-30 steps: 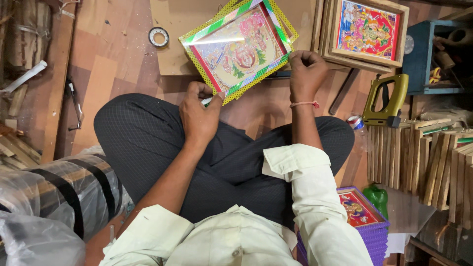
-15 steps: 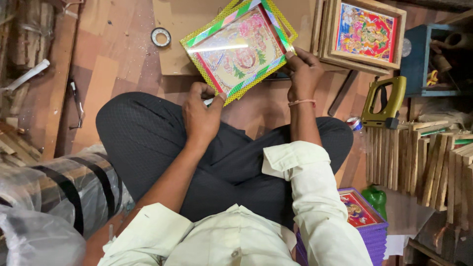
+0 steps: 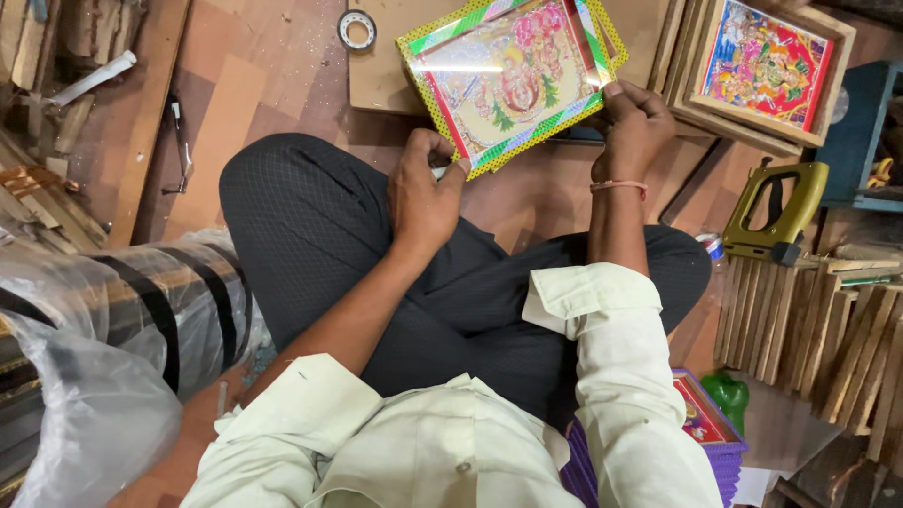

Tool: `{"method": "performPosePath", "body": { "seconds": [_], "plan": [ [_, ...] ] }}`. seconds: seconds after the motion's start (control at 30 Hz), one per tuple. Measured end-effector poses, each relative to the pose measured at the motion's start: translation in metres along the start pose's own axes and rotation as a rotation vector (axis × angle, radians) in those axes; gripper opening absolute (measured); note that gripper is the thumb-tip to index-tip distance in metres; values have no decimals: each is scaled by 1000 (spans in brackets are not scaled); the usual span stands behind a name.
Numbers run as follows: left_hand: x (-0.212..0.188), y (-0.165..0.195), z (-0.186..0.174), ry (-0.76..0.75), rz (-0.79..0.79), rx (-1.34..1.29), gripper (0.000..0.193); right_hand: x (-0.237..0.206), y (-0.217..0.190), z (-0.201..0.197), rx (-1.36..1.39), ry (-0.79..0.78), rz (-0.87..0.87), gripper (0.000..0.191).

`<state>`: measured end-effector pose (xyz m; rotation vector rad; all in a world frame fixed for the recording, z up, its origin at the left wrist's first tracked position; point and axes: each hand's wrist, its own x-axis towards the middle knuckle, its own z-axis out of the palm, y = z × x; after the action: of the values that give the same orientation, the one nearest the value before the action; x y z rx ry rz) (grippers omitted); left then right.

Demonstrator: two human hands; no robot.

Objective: The person sits on the floor and applies clear tape to the edges of a small framed picture. They smooth the tape along the frame and then place the finished frame on a stack of similar frames. The person repeats this process with another frame.

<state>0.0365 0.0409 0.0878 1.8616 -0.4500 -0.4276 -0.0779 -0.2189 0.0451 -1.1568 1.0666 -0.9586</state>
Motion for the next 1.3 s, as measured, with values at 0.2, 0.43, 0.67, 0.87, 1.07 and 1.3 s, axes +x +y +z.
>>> {"method": "performPosePath", "body": {
  "seconds": [0.2,0.43,0.67,0.87,1.07,1.3],
  "plan": [
    [0,4,-1,-14,5,0,24,-4,-3,1,-12,5,-20,13],
    [0,2,-1,-17,-12,-4,23,-3,-1,4,-24,36,-29,11],
    [4,-8,3,-5,-6,-51,21,5,20,0,-10,67,-81,12],
    [4,-16,10,31,-38,-123,17,-37,35,17,-299,132,-282,71],
    [1,-17,18,70,-84,-189,19,-143,34,57,-363,-24,-299,111],
    [8,-20,23,70,-193,-228,23,-140,31,54,-625,-8,-434,104]
  ]
}}
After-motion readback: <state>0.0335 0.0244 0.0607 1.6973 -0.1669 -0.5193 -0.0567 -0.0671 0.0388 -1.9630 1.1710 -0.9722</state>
